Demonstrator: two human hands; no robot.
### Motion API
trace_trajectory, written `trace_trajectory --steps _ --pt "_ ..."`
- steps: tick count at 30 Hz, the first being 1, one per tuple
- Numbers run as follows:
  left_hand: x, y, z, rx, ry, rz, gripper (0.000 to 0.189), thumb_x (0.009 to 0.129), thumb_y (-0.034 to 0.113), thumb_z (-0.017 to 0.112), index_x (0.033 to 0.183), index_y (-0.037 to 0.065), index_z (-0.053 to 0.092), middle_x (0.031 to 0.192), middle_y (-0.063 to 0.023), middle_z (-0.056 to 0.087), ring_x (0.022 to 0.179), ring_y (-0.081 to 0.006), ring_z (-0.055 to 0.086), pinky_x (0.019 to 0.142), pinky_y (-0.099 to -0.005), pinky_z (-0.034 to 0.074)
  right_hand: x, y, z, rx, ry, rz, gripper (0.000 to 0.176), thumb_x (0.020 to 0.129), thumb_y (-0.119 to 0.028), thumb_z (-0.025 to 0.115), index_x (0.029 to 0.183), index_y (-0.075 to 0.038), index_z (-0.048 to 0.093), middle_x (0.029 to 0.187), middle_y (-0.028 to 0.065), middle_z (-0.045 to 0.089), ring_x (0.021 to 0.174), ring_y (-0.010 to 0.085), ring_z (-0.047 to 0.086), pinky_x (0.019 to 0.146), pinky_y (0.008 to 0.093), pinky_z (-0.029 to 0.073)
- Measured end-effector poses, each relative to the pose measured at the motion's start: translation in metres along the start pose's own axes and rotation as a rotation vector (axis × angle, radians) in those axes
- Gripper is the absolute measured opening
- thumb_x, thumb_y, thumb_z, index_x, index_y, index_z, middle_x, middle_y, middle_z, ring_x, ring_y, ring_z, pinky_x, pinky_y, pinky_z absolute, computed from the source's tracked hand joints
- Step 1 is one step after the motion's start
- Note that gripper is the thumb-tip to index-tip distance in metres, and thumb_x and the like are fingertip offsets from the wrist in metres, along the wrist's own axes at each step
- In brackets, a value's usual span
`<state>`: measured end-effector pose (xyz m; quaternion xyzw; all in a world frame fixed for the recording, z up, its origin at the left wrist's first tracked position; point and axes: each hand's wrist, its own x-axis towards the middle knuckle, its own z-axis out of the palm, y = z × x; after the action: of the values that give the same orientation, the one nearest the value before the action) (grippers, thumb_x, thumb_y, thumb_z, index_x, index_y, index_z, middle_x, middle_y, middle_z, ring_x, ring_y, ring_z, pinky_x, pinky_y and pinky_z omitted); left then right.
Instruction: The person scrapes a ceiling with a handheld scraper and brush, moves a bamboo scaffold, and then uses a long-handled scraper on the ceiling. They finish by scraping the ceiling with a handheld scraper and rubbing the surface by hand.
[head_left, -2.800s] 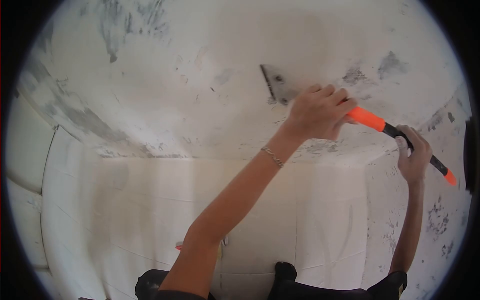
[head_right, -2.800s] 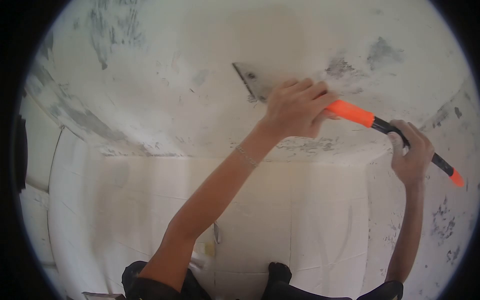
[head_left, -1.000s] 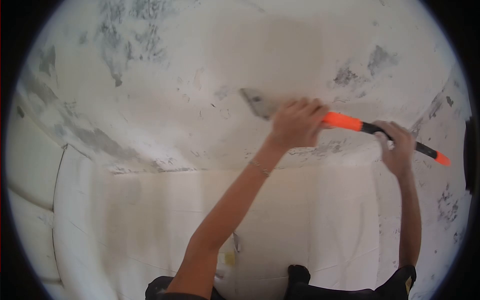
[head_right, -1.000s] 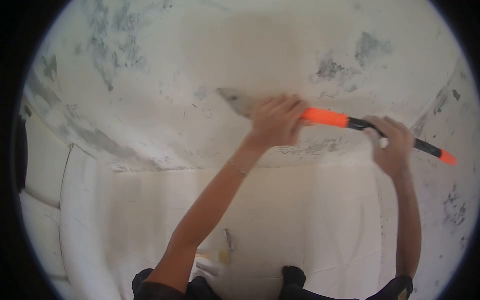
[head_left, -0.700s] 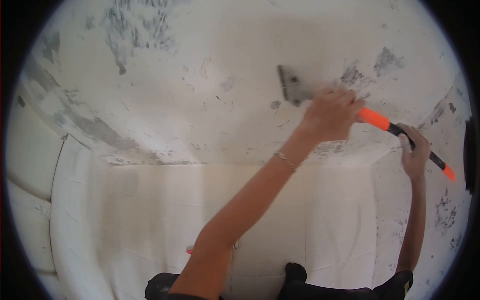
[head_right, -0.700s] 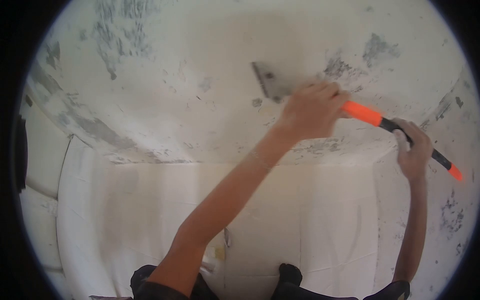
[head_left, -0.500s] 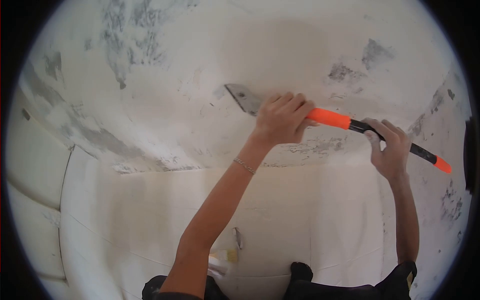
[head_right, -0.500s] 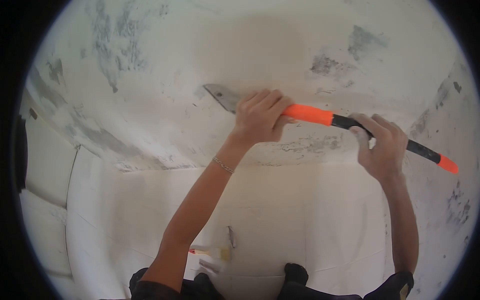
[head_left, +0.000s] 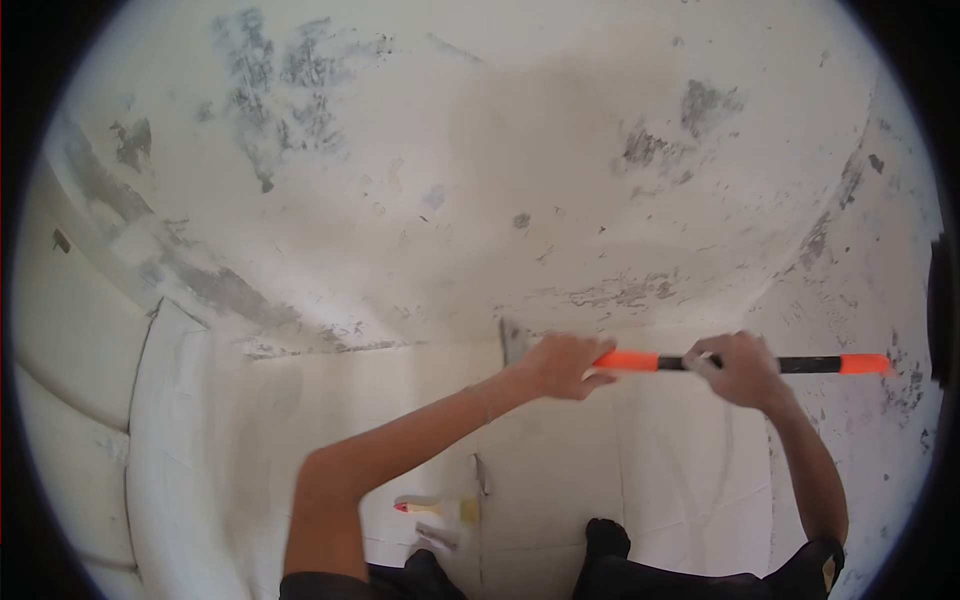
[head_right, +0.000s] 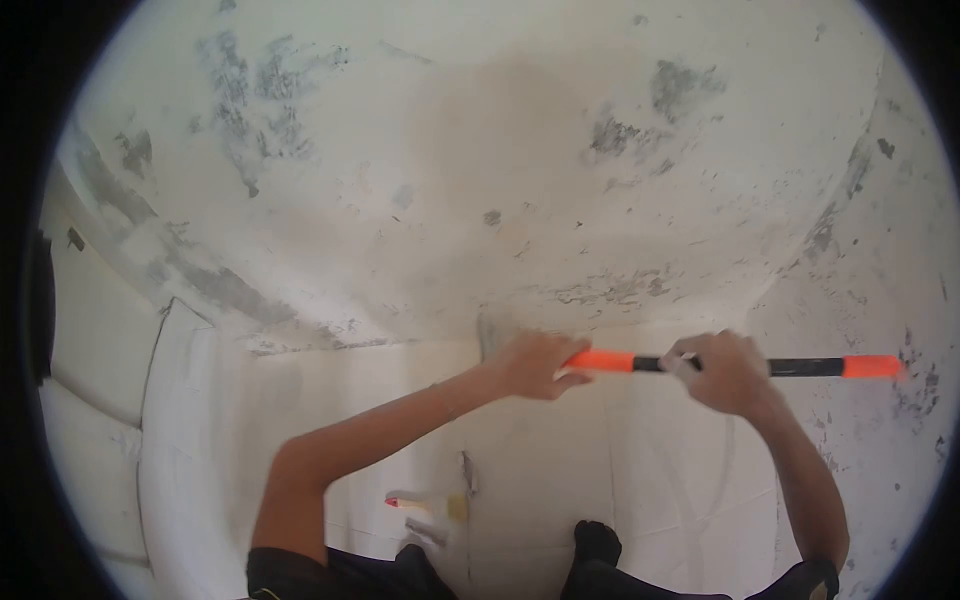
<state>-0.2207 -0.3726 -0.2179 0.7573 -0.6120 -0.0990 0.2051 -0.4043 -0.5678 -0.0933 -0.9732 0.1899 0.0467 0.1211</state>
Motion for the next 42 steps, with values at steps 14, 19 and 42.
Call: trace_trajectory --steps 14,19,42 --pt "-0.448 -0.042 0.069 -0.020 -0.860 -0.810 0.039 0.087 0.039 0.069 0.119 0.018 0.063 0.110 -0.0110 0.064 0.113 -0.0309 0.061 0.092 -0.0470 0.050 -0.046 -0.072 0.241 0.197 -1.210 -0.580 0.049 0.093 -0.039 0.059 0.130 -0.008 0.056 0.111 0.0238 0.067 0.107 0.0400 0.062 0.094 0.0468 0.047" --pt "-0.531 -0.055 0.093 0.250 -0.957 -0.880 0.033 0.088 0.037 0.067 0.118 0.022 0.066 0.113 -0.0083 0.063 0.115 -0.0278 0.061 0.091 -0.0467 0.053 -0.054 -0.076 0.285 0.309 -1.121 -0.702 0.047 0.088 -0.024 0.058 0.131 -0.007 0.056 0.107 0.0205 0.069 0.106 0.0378 0.065 0.093 0.0463 0.049" --pt "-0.394 -0.026 0.142 0.052 -0.650 -0.127 0.029 0.091 0.032 0.064 0.112 0.012 0.062 0.120 -0.0063 0.056 0.113 -0.0222 0.058 0.087 -0.0396 0.050 0.019 -0.125 0.334 0.090 -0.475 -1.154 0.034 0.077 -0.002 0.059 0.109 -0.011 0.066 0.113 0.0084 0.061 0.116 0.0275 0.054 0.100 0.0414 0.044"
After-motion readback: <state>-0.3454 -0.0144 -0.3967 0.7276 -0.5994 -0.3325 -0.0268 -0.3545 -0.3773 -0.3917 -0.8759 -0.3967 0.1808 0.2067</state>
